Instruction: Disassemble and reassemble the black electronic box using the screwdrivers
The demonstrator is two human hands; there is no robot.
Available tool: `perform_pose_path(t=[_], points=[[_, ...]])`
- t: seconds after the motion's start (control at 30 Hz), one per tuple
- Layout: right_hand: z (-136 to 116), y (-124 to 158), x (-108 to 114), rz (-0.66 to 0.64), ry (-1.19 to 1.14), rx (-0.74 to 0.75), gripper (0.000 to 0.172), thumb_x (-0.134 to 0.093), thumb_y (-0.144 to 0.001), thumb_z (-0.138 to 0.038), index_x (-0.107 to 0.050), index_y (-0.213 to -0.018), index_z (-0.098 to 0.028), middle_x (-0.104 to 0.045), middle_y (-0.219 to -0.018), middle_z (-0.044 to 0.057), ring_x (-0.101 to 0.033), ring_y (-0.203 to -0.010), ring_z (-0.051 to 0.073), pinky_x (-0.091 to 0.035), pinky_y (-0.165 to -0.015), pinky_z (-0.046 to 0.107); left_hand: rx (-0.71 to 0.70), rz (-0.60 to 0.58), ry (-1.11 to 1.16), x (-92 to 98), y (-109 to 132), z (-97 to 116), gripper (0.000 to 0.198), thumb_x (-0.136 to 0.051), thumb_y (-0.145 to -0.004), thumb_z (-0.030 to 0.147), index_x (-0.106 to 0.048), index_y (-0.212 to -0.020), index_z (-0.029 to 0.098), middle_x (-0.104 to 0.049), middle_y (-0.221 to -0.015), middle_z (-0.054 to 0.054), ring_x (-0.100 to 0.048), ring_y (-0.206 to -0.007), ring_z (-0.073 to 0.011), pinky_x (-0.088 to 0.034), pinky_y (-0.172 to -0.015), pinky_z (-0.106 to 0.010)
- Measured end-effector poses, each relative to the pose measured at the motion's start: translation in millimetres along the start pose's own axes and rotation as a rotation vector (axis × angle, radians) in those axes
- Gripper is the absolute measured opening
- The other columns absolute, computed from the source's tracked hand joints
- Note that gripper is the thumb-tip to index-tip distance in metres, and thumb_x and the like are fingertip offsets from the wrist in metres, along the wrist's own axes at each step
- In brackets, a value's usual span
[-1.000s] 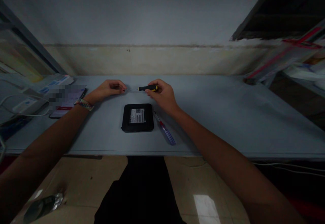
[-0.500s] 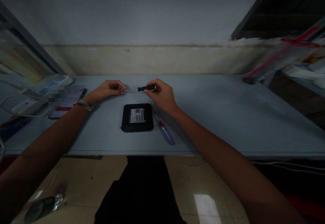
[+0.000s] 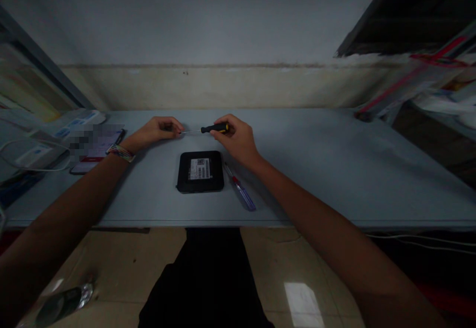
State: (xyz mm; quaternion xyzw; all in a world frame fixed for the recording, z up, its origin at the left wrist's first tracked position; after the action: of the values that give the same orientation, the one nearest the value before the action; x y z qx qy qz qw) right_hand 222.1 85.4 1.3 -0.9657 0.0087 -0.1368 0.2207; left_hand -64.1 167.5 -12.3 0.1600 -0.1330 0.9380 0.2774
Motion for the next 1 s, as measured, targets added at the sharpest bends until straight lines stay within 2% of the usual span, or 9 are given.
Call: perform_pose_path(t=[0.6, 0.8, 0.9, 1.0], points=[[-4.4, 1.9, 0.2, -0.022, 0.013, 0.034, 0.022, -0.086, -0.085, -0.033, -0.075, -0.102, -0.026, -0.074, -0.093, 0.002, -0.067, -0.081, 0.021, -0.057, -0.077, 0.04, 0.01, -0.002, -0.015, -0.1, 2.3, 4.4, 0.029, -0.093, -0.079, 0.032, -0.084, -0.103, 0.017, -0.082, -0.098, -0.008, -0.074, -0.092, -0.0194, -0.059, -0.094, -0.037], [-4.1, 1.1, 0.5, -0.01, 0.006, 0.05, 0.023, -0.087, -0.083, -0.034, -0.076, -0.101, -0.025, -0.074, -0.091, 0.001, -0.067, -0.078, 0.02, -0.056, -0.077, 0.04, 0.008, 0.004, -0.02, -1.7, 4.2, 10.7, 0.03, -0.093, -0.078, 0.033, -0.085, -0.102, 0.018, -0.083, -0.106, -0.009, -0.075, -0.101, -0.0223, -0.056, -0.104, -0.042], [-3.5, 1.2, 1.3, -0.011, 0.004, 0.038, 0.024, -0.087, -0.083, -0.034, -0.076, -0.102, -0.025, -0.072, -0.086, 0.0, -0.065, -0.073, 0.019, -0.056, -0.073, 0.039, -0.004, 0.028, 0.012, -0.8, 4.0, 10.9, 0.023, -0.085, -0.084, 0.035, -0.087, -0.101, 0.019, -0.084, -0.11, -0.01, -0.075, -0.108, -0.0247, -0.054, -0.11, -0.043], [-2.9, 0.9, 2.1, -0.01, 0.011, 0.028, 0.024, -0.087, -0.083, -0.035, -0.076, -0.103, -0.026, -0.073, -0.087, 0.0, -0.066, -0.074, 0.02, -0.057, -0.073, 0.039, -0.029, 0.077, 0.019, 1.8, 2.6, 10.6, 0.02, -0.076, -0.087, 0.034, -0.087, -0.097, 0.02, -0.084, -0.104, -0.009, -0.075, -0.107, -0.0249, -0.053, -0.111, -0.043]])
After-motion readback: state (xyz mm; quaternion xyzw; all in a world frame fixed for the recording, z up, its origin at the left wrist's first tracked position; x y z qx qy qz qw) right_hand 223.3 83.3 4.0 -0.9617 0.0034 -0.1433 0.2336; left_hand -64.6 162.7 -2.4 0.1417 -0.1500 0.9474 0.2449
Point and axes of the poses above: each hand's wrist, its own y-axis away from the middle knuckle, its own x-axis out of the back of the hand, z = x × y, the point moved 4 cm from there along -y, towards the middle knuckle
